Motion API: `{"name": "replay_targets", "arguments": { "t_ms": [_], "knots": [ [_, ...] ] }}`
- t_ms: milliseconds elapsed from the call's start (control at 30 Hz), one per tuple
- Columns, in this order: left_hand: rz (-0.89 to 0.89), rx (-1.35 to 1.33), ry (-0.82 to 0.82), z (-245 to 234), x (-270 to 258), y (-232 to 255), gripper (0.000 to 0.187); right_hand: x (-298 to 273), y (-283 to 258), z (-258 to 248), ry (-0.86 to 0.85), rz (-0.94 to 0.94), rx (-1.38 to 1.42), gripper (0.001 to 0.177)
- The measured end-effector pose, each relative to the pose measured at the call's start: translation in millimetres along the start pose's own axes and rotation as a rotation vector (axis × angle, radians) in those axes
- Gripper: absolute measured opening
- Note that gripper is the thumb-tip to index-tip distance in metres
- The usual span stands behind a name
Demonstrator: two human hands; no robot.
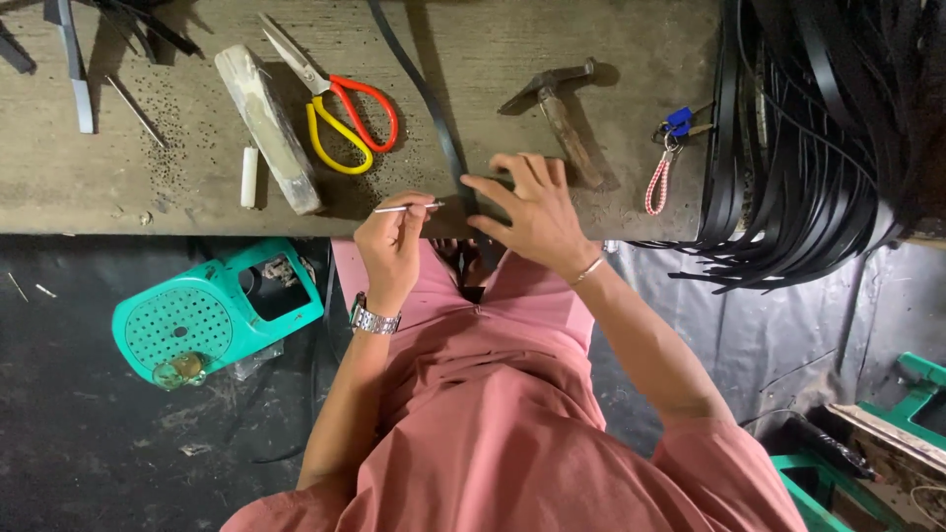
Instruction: Punching a series of holes into a leather strap using a manual punch and a hammer.
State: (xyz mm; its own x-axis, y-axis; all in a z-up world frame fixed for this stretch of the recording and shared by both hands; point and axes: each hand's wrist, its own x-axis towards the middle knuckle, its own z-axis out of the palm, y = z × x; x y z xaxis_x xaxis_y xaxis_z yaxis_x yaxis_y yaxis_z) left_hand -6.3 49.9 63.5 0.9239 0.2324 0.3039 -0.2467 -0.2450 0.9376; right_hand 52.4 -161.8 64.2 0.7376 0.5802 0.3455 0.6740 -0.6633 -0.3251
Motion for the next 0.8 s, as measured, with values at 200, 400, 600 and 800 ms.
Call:
{"name": "replay_targets", "arguments": {
  "t_ms": [200, 400, 600, 800],
  "knots": [
    [-0.004, 0.062, -0.037, -0.1, 3.7, -7.4, 0.030, 21.1, -6.8, -2.6, -0.021, -0.100, -0.026, 0.048],
    [-0.013, 0.101, -0.057, -2.5, 3.8, -1.9, 0.030, 11.7, -7.2, 3.4, -0.022, -0.109, -0.025, 0.053],
    [-0.004, 0.015, -0.093, 1.0, 18.0, 4.0, 0.018, 5.6, -7.3, -3.1, 0.000, -0.128, -0.026, 0.043],
    [-0.044, -0.040, -0.118, 6.8, 22.9, -7.0, 0.016, 15.2, -3.9, -4.6, -0.002, -0.156, -0.060, 0.049]
  ]
}}
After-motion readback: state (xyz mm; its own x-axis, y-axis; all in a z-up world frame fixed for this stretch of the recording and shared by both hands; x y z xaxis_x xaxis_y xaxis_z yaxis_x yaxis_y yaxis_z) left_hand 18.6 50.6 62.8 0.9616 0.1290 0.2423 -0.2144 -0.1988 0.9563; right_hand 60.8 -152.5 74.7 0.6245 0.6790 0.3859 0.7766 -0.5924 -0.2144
